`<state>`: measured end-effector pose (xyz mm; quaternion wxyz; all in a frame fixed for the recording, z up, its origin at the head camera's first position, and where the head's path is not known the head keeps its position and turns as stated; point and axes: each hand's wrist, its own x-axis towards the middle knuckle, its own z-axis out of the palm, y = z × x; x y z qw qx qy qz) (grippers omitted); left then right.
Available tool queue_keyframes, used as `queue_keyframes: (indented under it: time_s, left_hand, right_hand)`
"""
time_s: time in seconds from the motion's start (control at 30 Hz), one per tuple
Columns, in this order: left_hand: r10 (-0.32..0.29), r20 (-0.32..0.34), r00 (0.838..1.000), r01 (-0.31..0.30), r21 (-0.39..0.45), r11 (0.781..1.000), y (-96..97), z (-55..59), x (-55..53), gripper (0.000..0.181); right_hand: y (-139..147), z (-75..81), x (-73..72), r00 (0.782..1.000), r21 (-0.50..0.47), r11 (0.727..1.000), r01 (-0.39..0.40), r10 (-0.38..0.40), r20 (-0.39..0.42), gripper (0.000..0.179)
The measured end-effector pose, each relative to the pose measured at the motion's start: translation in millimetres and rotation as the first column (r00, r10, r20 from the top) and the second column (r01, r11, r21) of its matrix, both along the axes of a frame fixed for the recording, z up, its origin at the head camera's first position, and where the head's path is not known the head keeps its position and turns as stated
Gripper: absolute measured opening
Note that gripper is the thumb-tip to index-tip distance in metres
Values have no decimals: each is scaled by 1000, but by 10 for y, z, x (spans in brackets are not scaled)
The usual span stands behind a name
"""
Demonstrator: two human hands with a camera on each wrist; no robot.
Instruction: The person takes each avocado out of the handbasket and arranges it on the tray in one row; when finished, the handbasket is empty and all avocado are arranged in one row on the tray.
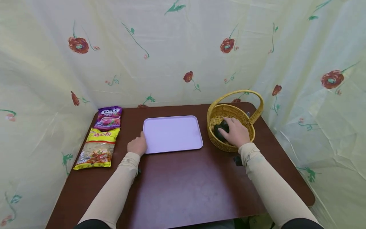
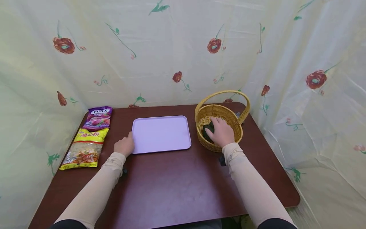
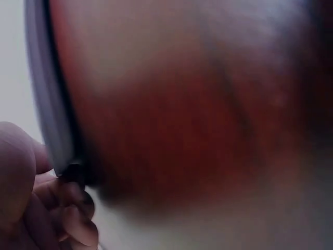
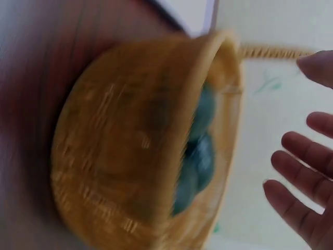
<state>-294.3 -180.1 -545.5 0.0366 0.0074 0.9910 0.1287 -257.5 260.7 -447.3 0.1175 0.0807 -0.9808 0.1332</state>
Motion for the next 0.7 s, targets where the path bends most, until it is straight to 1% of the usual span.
queue_keyframes:
  time_s: [0.07,0.17,0.27,0.43,0.57,0.7]
  left_hand:
    - [-8,-26,1000,8,-3,1000,-16,-22,1,34]
    - [-23,-47,999,23,-4,1000,-21,-29,1,34]
    - [-28,-49,998,28,-6,1000,-28,-25,-6,34]
    - [-25,-42,999,25,-17,1000,-37,-36,-24,36]
    - [-24,-38,999,24,-24,999,-29,-22,-25,38]
    - [-20,-38,999,19,-21,1000,-19,4,-14,39]
  right_hand:
    - [130,-50,-30,998,-7,999,36,-36,56,60]
    - [288,-113,-71,986,-14,996,91,-88,143,59]
    - [378,-147,-104,965,-12,991,131,-125,230,60]
    - [437,-187,-158,922,14,991,136,-132,365,68]
    - [455,-239,-199,897,19,991,129,-125,424,74]
    - [471,-304,-229,886,17,992,127,-121,447,77]
